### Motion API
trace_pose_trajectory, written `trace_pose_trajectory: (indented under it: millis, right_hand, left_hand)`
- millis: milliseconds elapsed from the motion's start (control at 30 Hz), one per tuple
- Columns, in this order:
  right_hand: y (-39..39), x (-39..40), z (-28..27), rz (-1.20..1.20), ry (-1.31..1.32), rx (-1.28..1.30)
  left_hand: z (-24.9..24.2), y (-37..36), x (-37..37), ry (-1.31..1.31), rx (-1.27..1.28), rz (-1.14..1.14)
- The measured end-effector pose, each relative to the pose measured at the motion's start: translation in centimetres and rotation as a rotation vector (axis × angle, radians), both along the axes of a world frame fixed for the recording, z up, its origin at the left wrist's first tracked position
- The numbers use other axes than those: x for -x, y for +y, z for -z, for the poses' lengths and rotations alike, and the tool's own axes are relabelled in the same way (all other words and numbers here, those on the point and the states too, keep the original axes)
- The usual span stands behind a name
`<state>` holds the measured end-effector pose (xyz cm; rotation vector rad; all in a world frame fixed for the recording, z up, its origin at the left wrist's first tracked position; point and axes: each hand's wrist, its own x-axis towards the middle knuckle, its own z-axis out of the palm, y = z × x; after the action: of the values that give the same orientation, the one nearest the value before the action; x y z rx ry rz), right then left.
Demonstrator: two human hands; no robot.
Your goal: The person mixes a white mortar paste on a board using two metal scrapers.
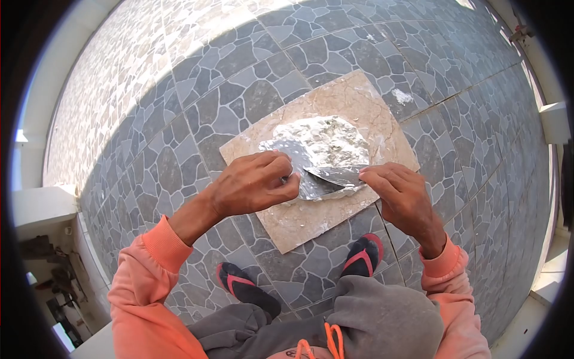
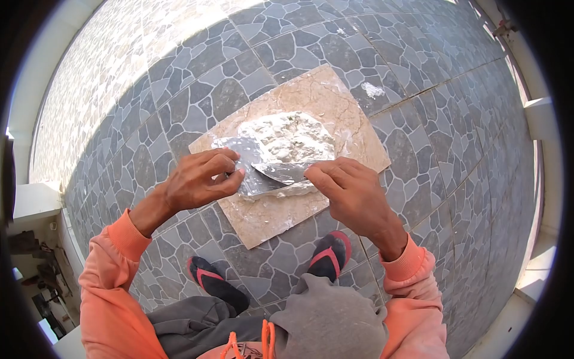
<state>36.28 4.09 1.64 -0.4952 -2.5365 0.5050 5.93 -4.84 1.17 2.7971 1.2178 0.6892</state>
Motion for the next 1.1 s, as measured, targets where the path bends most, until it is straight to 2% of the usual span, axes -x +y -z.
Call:
trace_pose_trajectory:
  millis: [167, 367, 467, 633, 900, 1100]
  right_hand:
    - [1.4, 1.4, 2.8, -0.02, -0.004, -0.003]
    - [3.0, 2.4, 6.1, 0.017, -0.064, -0.095]
    - [3.3, 2.2, 6.8, 0.003, -0.062, -0.188]
    - [2.4, 2.0, 5.6, -0.005, -0.04, -0.306]
    - [1.7, 3.3, 4.1, -0.038, 0.038, -0.322]
    - [1.2, 4.6, 2.6, -0.059, 0.078, -0.295]
  left_hand:
    - [-0.1, -0.3, -0.3, -0.006, -0.036, 0.027]
    - [-1.2, -0.6, -0.5, -0.095, 0.095, -0.02]
    - [-1.2, 0.5, 0.3, -0.126, 0.049, -0.164]
    - [-3.0, 2.3, -0.8, -0.23, 0.258, -0.443]
    - [-1.2, 3.9, -3.9, -0.277, 0.538, -0.326]
    - [1.9, 5.2, -3.5, -0.244, 0.568, -0.287]
